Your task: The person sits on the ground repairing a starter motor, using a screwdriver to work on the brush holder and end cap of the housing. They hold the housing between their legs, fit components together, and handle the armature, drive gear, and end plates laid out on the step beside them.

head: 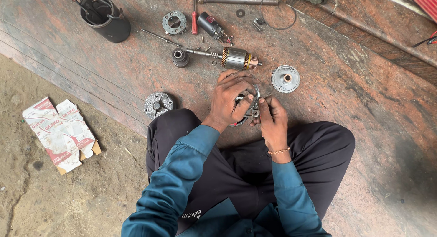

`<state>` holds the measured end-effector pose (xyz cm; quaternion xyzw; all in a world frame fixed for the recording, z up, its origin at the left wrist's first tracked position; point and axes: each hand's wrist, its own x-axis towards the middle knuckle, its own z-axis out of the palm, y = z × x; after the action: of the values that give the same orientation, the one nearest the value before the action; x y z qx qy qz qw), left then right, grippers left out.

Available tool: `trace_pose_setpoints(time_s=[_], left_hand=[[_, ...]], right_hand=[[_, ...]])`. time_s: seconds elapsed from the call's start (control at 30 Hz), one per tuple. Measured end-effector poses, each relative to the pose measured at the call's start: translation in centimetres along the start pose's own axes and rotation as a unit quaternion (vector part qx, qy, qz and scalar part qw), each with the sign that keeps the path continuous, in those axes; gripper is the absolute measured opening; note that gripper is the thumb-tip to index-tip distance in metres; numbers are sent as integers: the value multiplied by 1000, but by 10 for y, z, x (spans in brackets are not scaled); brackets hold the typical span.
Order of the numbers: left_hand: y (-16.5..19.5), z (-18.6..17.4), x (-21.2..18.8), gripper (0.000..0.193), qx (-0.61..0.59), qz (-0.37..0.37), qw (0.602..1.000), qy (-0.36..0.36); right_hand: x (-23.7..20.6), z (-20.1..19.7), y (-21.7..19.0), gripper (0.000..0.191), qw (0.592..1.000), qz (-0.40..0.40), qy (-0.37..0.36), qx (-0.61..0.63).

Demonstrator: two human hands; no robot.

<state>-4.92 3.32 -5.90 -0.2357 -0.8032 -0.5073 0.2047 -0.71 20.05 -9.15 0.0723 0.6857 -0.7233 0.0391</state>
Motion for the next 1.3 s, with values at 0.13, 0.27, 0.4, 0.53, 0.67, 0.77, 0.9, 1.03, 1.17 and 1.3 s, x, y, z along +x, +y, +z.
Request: trace_pose_setpoints(time_s=[0.13, 0.27, 0.4, 0.53, 0.67, 0.77, 0.9, 1.03, 1.17, 1.3], left_hand=[[-1, 1, 0, 16, 3, -1, 1000, 7], [-2, 1, 0, 17, 3, -12, 1000, 2], [-1, 2, 0, 17, 7, -13, 1000, 3], [-1, 2, 1, 17, 8, -16, 1000, 6], [0, 0, 1, 18, 7, -19, 1000, 2], [1, 0, 1, 17, 12, -7, 1000, 3], [1, -1, 2, 18, 12, 1, 1000, 2], [1, 0, 2, 17, 11, -3, 1000, 2], [1, 1, 2, 16, 11, 0, 1000, 8], [1, 2, 2, 16, 8, -20, 1000, 14]], right_hand=[[-1, -1, 2, 26, 1000, -6, -8, 14], [-2, -1, 4, 27, 1000, 1, 4, 6], [-4, 0, 2, 26, 1000, -22, 7, 0], [-4, -2, -1, 25, 1000, -19, 12, -14], [-3, -3, -1, 26, 1000, -26, 0, -4], [-3, -3, -1, 28, 1000, -24, 5, -15], [-3, -3, -1, 27, 999, -21, 7, -22], [0, -1, -2, 27, 999, -21, 10, -22], [4, 1, -5, 24, 999, -19, 4, -39], [2, 3, -4, 25, 999, -26, 16, -37]])
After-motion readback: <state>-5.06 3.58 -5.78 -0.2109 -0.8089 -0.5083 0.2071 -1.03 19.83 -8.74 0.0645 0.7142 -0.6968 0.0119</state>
